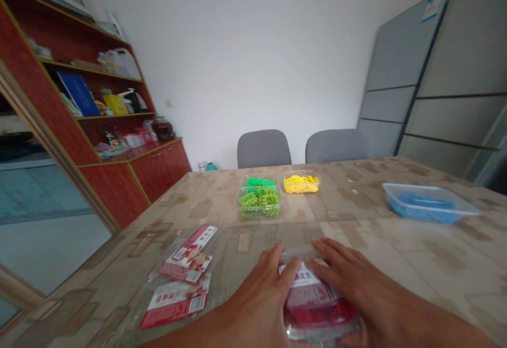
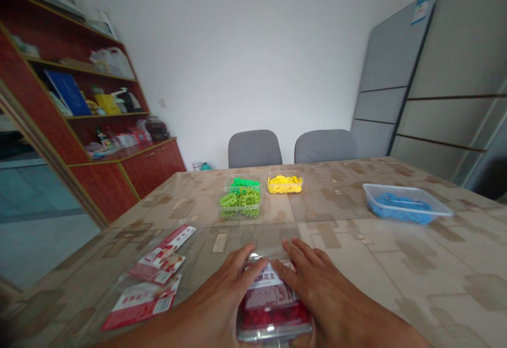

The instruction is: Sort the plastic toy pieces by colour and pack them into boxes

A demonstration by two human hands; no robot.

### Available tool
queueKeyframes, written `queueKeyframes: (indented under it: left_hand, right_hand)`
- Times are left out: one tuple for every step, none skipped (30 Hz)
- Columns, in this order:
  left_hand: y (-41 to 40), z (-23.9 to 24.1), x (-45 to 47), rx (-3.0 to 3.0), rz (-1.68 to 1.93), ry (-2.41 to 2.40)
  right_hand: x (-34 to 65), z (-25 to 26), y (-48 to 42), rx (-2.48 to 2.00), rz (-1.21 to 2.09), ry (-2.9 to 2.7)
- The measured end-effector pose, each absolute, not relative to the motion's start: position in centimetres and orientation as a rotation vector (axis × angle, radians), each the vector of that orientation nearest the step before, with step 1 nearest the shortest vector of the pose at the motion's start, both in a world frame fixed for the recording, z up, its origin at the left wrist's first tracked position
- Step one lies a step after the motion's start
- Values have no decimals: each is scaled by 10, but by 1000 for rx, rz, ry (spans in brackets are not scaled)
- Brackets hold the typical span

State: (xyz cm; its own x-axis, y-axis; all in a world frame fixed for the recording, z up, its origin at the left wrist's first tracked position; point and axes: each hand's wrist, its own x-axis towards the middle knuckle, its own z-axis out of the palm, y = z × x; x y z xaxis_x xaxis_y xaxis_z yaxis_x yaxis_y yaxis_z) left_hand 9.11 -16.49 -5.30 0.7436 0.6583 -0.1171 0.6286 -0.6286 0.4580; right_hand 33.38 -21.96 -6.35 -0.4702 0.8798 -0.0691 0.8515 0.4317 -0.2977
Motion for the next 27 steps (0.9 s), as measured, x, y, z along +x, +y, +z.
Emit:
queueKeyframes:
  left_hand:
    - [-164, -55, 93, 2475, 103, 969]
    - [-164, -56, 95, 2483, 116, 961]
    - [-163, -56, 98, 2486, 124, 957]
    - [-162, -55, 103, 2485, 130, 956]
    - [-161, -54, 108, 2483, 139, 952]
    - [-160, -53, 116, 2482, 157, 943]
    - [-158, -51, 124, 2486, 182, 924]
    - [-156, -50, 134, 2494, 210, 892]
    - [-153, -49, 146, 2507, 239, 846]
    - [-150, -48, 158, 2522, 264, 794]
    - [-147, -48, 173, 2540, 287, 735]
    - [-144, -49, 188, 2554, 313, 679]
    - [-141, -51, 204, 2570, 328, 623]
    - [-138, -53, 221, 2584, 340, 566]
    - [-135, -56, 239, 2592, 337, 516]
    - [-133, -59, 256, 2596, 326, 482]
    - [-130, -63, 273, 2589, 302, 467]
    - [-128, -66, 288, 2577, 296, 468]
    - [-127, -69, 303, 2566, 288, 464]
    - [-126, -71, 316, 2555, 279, 452]
    - [-125, -73, 327, 2544, 271, 440]
    - [-125, -75, 336, 2535, 271, 435]
    - [-126, -76, 343, 2529, 291, 443]
    - [-127, -77, 349, 2528, 324, 456]
    - [-128, -78, 352, 2532, 368, 466]
    - [-130, -80, 353, 2538, 404, 470]
    - [-132, -81, 352, 2546, 427, 462]
  right_hand:
    - [336, -66, -220, -1541, 403, -2575]
    - [338, -68, -220, -1524, 356, -2572]
    - [342, -70, -220, -1506, 314, -2572]
    - [347, -71, -220, -1488, 270, -2572]
    - [354, -71, -220, -1475, 226, -2567]
    - [361, -70, -220, -1475, 188, -2561]
    - [370, -69, -220, -1485, 153, -2553]
    - [380, -67, -221, -1496, 115, -2542]
    - [391, -65, -223, -1513, 80, -2533]
    - [404, -62, -225, -1533, 43, -2523]
    - [417, -60, -227, -1552, 1, -2512]
    - [430, -59, -230, -1581, -33, -2502]
    - [444, -60, -234, -1604, -67, -2490]
    - [459, -61, -237, -1644, -102, -2470]
    - [473, -65, -241, -1679, -129, -2457]
    - [487, -70, -244, -1722, -154, -2439]
    - [500, -75, -247, -1754, -189, -2408]
    - [513, -82, -250, -1791, -203, -2373]
    - [525, -88, -253, -1833, -225, -2320]
    - [535, -93, -255, -1865, -244, -2269]
    - [544, -97, -256, -1896, -265, -2221]
    - [552, -100, -258, -1927, -291, -2176]
    - [557, -102, -259, -1959, -317, -2141]
    - [562, -102, -260, -1994, -347, -2110]
    - [565, -101, -261, -2029, -374, -2085]
    - [568, -100, -262, -2055, -396, -2071]
    - [570, -98, -263, -2069, -414, -2062]
